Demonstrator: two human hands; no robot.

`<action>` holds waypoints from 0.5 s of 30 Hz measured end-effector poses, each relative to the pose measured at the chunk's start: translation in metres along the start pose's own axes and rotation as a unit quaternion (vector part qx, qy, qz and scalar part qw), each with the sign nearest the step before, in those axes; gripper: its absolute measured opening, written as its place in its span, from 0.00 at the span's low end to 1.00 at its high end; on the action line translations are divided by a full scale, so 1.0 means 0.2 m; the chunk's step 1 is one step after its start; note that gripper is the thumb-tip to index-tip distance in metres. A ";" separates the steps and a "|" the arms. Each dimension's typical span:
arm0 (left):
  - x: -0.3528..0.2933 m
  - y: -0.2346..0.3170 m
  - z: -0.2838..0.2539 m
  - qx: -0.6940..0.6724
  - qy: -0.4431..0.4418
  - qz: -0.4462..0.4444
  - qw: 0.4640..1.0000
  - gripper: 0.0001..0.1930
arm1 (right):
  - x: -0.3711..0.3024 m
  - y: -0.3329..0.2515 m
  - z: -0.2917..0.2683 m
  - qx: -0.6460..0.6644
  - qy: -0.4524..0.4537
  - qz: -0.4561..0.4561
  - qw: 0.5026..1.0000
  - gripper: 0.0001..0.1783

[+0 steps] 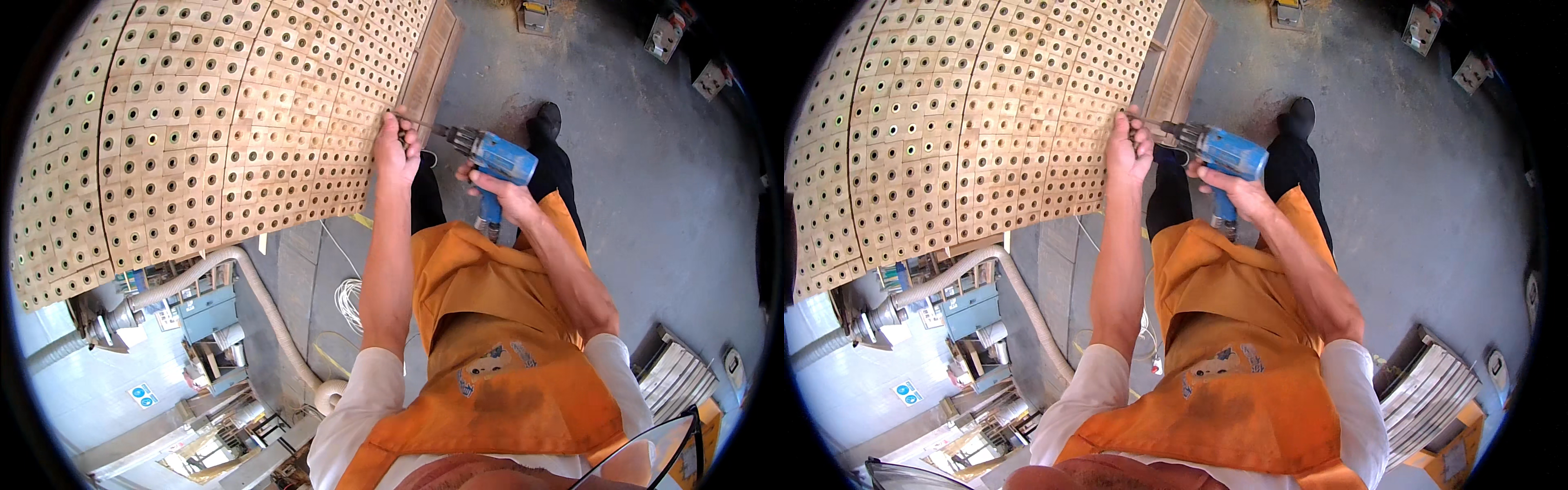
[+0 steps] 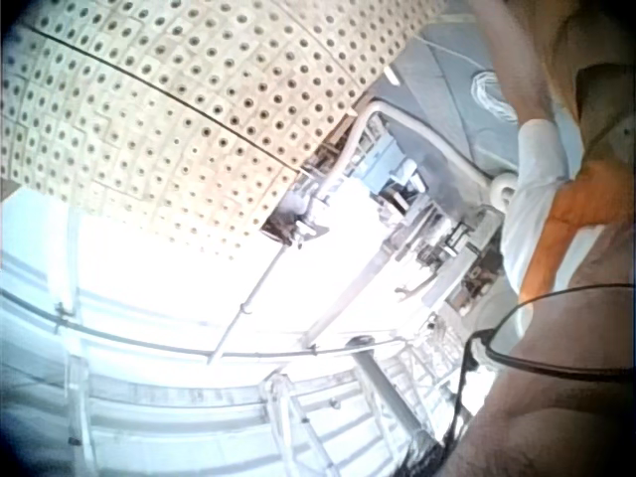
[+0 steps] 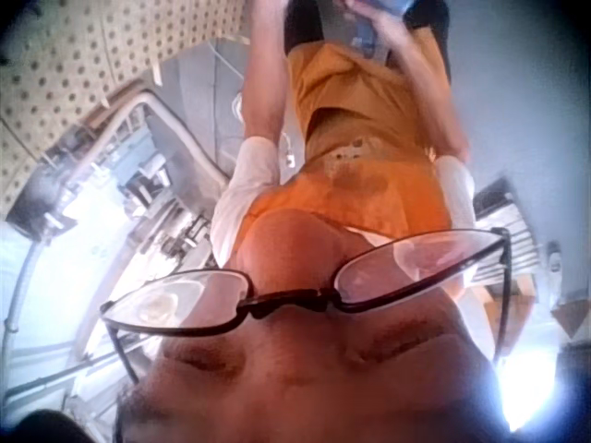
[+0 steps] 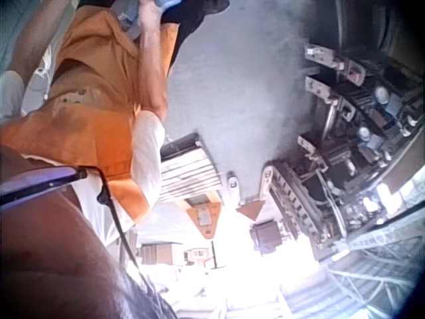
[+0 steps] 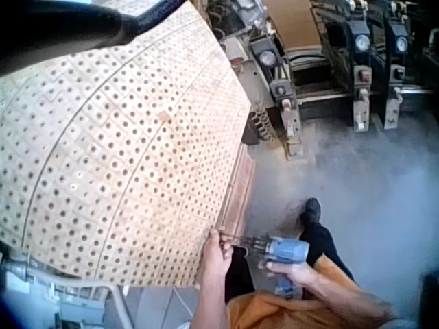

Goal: The person uses a blue pneumatic drill to drive screws into a large, curved wooden panel with a grid of pre-drilled holes. The operator holds the drill with the right hand and guides the screws with the left hand, working systematically across the surface of the panel.

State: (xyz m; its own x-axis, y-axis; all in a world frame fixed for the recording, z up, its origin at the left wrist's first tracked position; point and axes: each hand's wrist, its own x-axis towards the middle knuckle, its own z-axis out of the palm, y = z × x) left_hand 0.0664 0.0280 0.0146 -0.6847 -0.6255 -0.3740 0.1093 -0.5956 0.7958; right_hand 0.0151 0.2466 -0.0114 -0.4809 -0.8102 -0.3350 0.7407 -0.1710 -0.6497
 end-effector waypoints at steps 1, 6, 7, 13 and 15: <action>0.02 0.01 0.00 -0.044 -0.007 0.005 0.999 0.14 | 0.04 0.00 0.02 0.003 -0.009 -0.009 1.000 0.15; 0.04 0.00 0.00 -0.095 0.004 0.013 0.995 0.13 | 0.13 -0.02 0.06 0.012 -0.020 -0.010 1.000 0.12; 0.03 0.00 -0.01 -0.081 0.002 0.009 0.997 0.13 | 0.14 -0.02 0.06 0.018 -0.017 -0.011 1.000 0.10; -0.09 -0.09 -0.11 -0.107 0.013 -0.084 0.991 0.14 | 0.13 -0.08 0.09 -0.077 -0.008 -0.043 0.996 0.10; -0.17 -0.14 -0.15 -0.116 0.008 -0.118 0.986 0.14 | 0.13 -0.06 0.08 -0.065 -0.007 -0.043 0.997 0.11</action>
State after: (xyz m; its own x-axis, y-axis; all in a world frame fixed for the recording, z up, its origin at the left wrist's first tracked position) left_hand 0.1086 0.0508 -0.0083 -0.6991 -0.4628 -0.5450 0.1115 -0.8235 0.5563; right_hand 0.0007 0.2180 -0.0011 -0.5327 -0.8033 -0.2663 0.6299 -0.1662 -0.7587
